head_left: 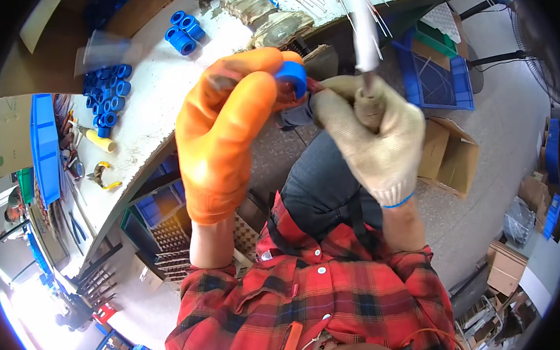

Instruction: The person winds bundles of copper wire around toroidal cores using a handheld hook tool.

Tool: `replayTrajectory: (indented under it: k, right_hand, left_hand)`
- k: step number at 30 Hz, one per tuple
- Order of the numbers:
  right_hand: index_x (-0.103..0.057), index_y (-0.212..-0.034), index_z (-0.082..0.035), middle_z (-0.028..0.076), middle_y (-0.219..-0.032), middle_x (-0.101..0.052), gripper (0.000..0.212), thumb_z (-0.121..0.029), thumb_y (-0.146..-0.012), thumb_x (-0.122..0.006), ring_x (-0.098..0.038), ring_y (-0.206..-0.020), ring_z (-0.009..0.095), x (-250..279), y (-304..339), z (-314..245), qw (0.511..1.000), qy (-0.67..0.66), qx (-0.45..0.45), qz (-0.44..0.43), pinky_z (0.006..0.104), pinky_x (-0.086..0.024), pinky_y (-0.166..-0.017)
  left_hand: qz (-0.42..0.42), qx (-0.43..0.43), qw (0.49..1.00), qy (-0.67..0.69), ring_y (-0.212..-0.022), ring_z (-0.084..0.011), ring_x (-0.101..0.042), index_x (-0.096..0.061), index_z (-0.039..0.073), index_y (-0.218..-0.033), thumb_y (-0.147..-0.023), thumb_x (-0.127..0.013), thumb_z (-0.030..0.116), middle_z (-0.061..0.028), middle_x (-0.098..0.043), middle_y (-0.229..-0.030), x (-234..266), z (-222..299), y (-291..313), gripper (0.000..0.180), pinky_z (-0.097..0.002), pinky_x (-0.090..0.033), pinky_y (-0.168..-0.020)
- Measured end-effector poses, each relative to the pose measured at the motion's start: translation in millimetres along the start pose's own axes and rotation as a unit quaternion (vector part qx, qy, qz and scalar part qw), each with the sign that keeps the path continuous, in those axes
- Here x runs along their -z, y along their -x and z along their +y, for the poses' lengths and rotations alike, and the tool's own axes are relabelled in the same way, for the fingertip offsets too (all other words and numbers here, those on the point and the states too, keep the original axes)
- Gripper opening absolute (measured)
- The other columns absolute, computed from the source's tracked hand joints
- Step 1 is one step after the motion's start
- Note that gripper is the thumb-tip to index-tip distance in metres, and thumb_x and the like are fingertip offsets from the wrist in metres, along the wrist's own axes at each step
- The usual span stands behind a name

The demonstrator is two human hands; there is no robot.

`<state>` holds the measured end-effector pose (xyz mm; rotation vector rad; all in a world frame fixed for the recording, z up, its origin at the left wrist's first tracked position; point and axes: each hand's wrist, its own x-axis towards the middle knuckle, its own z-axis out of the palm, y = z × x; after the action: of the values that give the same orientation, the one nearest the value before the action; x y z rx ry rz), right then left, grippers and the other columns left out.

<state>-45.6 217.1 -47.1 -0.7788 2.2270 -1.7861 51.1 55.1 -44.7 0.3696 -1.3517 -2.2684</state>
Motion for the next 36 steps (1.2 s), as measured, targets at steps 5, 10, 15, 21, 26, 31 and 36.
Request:
replayTrajectory:
  k: [5, 10, 15, 21, 26, 31, 36]
  right_hand:
    - [-0.081, -0.107, -0.004, 0.005, -0.076, -0.077, 0.019, -0.013, -0.093, -0.090, -0.069, -0.067, 0.004, 14.9, -35.0, -6.8, 0.984, 0.133, 0.115, -0.008, 0.0253, -0.058, -0.067]
    - [-0.074, -0.125, 0.001, 0.004, -0.081, -0.077, 0.037, -0.025, -0.101, -0.086, -0.066, -0.057, 0.009, 5.3, -11.6, 37.1, 0.980, -0.139, -0.133, 0.044, 0.0264, -0.054, -0.055]
    - [-0.068, -0.136, 0.002, 0.011, -0.094, -0.077, 0.042, -0.022, -0.105, -0.081, -0.063, -0.056, 0.009, -8.5, 13.1, 53.2, 0.866, -0.379, -0.324, -0.027, 0.0263, -0.049, -0.048]
    - [-0.073, -0.128, 0.005, 0.011, -0.110, -0.078, 0.032, -0.014, -0.103, -0.081, -0.063, -0.069, 0.004, -11.0, 22.9, 58.4, 0.983, -0.152, 0.035, 0.097, 0.0209, -0.050, -0.061]
    - [-0.077, -0.108, -0.001, 0.003, -0.075, -0.073, 0.018, -0.018, -0.105, -0.078, -0.056, -0.053, 0.004, -16.2, 34.0, 30.1, 0.884, -0.282, -0.350, -0.131, 0.0240, -0.041, -0.047]
    - [-0.077, -0.092, -0.003, 0.004, -0.066, -0.072, 0.026, -0.023, -0.090, -0.095, -0.065, -0.054, 0.009, -37.3, 32.9, 24.9, 1.000, 0.005, 0.000, -0.021, 0.0300, -0.050, -0.051]
    - [-0.078, -0.109, -0.001, 0.008, -0.075, -0.073, 0.036, -0.025, -0.088, -0.096, -0.068, -0.065, 0.009, -13.3, 17.2, 70.8, 0.977, 0.042, 0.019, 0.206, 0.0308, -0.058, -0.062]
  left_hand:
    - [-0.063, -0.088, 0.981, -0.164, -0.105, -0.0253, -0.078, -0.077, -0.006, -0.125, -0.106, -0.074, 0.021, -0.0177, -0.081, -0.118, 23.3, 1.2, -3.9, 0.032, -0.0393, -0.060, -0.099]
    - [0.034, -0.167, 0.958, -0.230, -0.103, -0.0195, -0.076, -0.083, -0.001, -0.118, -0.093, -0.088, 0.006, -0.0095, -0.082, -0.113, 42.5, -39.6, -19.9, 0.026, -0.0344, -0.059, -0.094]
    - [0.035, -0.263, 0.918, -0.295, -0.098, -0.0258, -0.077, -0.084, 0.001, -0.110, -0.085, -0.092, 0.008, -0.0097, -0.083, -0.104, 39.9, -49.5, -23.2, 0.027, -0.0385, -0.059, -0.092]
    - [-0.010, -0.427, 0.818, -0.386, -0.080, -0.0285, -0.075, -0.082, 0.000, -0.104, -0.080, -0.092, 0.004, -0.0084, -0.081, -0.091, 31.8, -49.0, -40.1, 0.025, -0.0407, -0.058, -0.080]
    - [-0.013, -0.391, 0.844, -0.368, -0.083, -0.0285, -0.075, -0.082, -0.001, -0.106, -0.080, -0.093, 0.004, -0.0090, -0.082, -0.094, 34.3, -43.6, -34.6, 0.029, -0.0400, -0.059, -0.080]
    - [0.012, -0.291, 0.875, -0.388, -0.091, -0.0267, -0.077, -0.081, -0.002, -0.115, -0.082, -0.095, 0.009, -0.0114, -0.083, -0.102, 37.1, -40.6, -17.2, 0.037, -0.0403, -0.061, -0.084]
    - [0.068, -0.363, 0.885, -0.283, -0.116, -0.0289, -0.075, -0.062, -0.004, -0.149, -0.093, -0.093, 0.027, -0.0218, -0.072, -0.137, 43.2, -51.0, -7.1, 0.070, -0.0424, -0.058, -0.106]
